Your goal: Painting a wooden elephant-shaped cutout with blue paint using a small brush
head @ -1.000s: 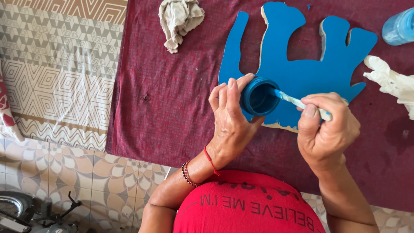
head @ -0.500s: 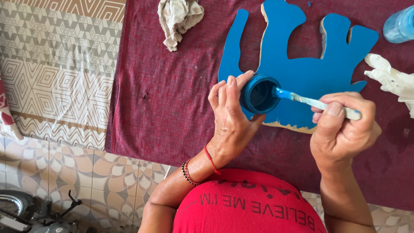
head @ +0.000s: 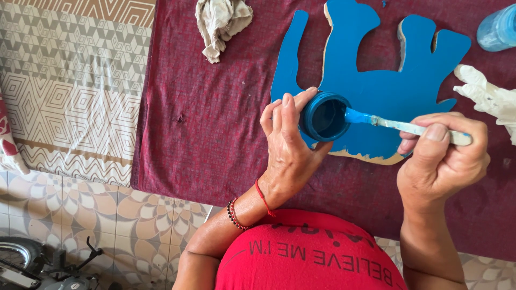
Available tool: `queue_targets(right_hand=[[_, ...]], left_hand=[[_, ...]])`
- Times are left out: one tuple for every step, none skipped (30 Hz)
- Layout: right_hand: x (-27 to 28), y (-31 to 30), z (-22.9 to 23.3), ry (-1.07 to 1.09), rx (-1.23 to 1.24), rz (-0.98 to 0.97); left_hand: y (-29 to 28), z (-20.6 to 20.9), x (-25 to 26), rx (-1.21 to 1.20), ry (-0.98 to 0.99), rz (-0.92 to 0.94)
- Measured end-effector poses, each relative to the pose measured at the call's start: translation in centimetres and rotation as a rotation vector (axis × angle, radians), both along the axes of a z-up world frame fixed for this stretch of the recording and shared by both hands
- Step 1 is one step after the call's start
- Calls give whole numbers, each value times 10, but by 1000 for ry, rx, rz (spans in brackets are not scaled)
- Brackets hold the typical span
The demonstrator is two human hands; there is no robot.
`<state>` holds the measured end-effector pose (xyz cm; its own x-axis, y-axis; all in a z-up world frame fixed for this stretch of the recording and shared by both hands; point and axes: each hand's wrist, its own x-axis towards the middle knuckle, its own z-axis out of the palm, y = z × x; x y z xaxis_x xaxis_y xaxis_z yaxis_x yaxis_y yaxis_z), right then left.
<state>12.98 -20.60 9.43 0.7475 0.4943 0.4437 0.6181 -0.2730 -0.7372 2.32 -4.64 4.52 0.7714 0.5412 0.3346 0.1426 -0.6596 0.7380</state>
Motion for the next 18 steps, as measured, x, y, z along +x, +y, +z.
queue_targets(right_hand=[[1, -1, -2, 1, 0, 1], [2, -3, -3, -3, 5, 1], [4, -4, -5, -6, 10, 0], [3, -4, -5, -6, 10, 0], [3, -3, -4, 26, 37, -14], [2, -3, -4, 60, 64, -27], [3, -4, -6, 60, 65, -25], [4, -6, -9, 79, 83, -50], [6, -9, -11, 97, 101, -74], [6, -10, -15, 101, 99, -75], [6, -11, -20, 184, 174, -120], [6, -13, -24, 269, 246, -166], [6, -14, -26, 274, 243, -170], [6, -15, -29, 371, 271, -142], [6, -16, -31, 469, 299, -115], [5, -18, -39, 475, 295, -120], [3, -21, -46, 550, 334, -88], [2, -23, -53, 623, 376, -55]], left_hand=[[0, -1, 0, 0, 1, 1], [0, -2, 0, -2, -18, 5], [-1, -3, 0, -4, -37, 9], [-2, -6, -1, -4, -36, 9], [-2, -10, -2, 3, -60, 17], [-3, -14, -3, 10, -83, 26], [-3, -13, -3, 11, -82, 27], [-2, -13, -4, 9, -109, 30], [-1, -13, -4, 7, -136, 33], [0, -11, -5, 5, -132, 33], [1, -10, -6, -37, -95, 76], [2, -9, -7, -79, -55, 117], [8, -8, -9, -82, -49, 115], [14, -7, -10, -96, -138, 125], [20, -6, -11, -109, -227, 135], [25, -10, -15, -113, -220, 133], [30, -13, -18, -110, -242, 197], [36, -16, -20, -103, -265, 260]])
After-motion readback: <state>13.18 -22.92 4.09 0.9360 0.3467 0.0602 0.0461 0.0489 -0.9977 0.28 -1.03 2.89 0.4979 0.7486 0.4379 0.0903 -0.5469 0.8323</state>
